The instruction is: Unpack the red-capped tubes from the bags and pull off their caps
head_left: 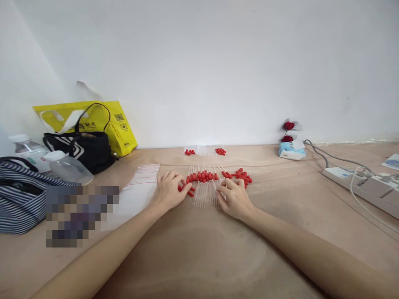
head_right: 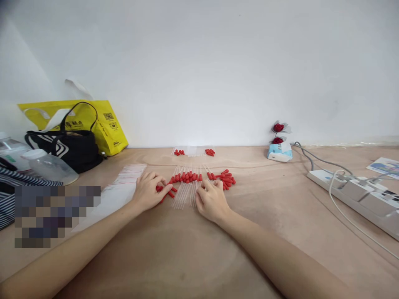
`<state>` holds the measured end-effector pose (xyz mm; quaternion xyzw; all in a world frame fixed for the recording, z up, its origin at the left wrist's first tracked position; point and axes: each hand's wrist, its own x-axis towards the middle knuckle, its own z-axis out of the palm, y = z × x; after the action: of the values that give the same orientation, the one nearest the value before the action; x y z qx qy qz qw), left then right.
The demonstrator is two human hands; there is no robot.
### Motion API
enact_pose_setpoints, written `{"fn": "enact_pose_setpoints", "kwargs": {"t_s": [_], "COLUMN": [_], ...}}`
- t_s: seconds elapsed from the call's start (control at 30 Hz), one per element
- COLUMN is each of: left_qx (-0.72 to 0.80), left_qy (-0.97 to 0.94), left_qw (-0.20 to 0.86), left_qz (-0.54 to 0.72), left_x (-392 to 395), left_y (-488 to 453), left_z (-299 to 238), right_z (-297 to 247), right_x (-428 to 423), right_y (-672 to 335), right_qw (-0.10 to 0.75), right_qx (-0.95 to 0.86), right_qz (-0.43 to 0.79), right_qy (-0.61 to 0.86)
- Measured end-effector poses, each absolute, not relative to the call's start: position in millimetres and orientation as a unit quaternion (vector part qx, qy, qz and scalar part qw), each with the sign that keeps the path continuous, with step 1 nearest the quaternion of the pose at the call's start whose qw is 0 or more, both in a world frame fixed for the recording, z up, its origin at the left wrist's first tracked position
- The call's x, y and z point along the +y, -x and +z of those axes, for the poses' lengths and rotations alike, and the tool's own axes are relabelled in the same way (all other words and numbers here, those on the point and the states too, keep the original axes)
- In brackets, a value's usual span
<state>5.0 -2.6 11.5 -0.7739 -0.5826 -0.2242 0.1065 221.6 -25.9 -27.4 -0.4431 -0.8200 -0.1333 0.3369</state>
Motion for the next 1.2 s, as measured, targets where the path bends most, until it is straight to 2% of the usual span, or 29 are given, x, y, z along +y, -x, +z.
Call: {"fn": "enact_pose_setpoints", "kwargs": {"t_s": [0.23, 0.57, 0.73, 0.9, 1.2], "left_qx": [-0.635, -0.645, -0.491, -0.324, -0.315], "left_qy": [0.756, 0.732, 0.797, 0.851, 0.856], "left_qw": [0.062, 0.102, 0.208, 0.264, 0.257], "left_qz": [-0.146, -0.197, -0.284, -0.318, -0.321], "left_x": [39.9, 27.2, -15.9, -42.4, -38.6], "left_y": [-24.6, -19.1, -10.1, -9.0, -7.8], "left_z": [14.8, 14.3, 11.1, -2.2, -6.3], "right_z": [-32.0, -33.3, -32.1, -29.3, -34.4], "right_x": [-38.1, -36.3, -37.1, -36.5, -26.9], "right_y": [-264.2, -257.3, -251.8, -231.3, -212.3], "right_qw": [0.372, 0.397, 0.433, 0.395, 0.382], "right_qx": [-0.838, -0.827, -0.792, -0.826, -0.844], "right_qz": [-0.129, -0.131, -0.18, -0.213, -0.222], "right_qy": [0.377, 0.375, 0.391, 0.341, 0.305]}}
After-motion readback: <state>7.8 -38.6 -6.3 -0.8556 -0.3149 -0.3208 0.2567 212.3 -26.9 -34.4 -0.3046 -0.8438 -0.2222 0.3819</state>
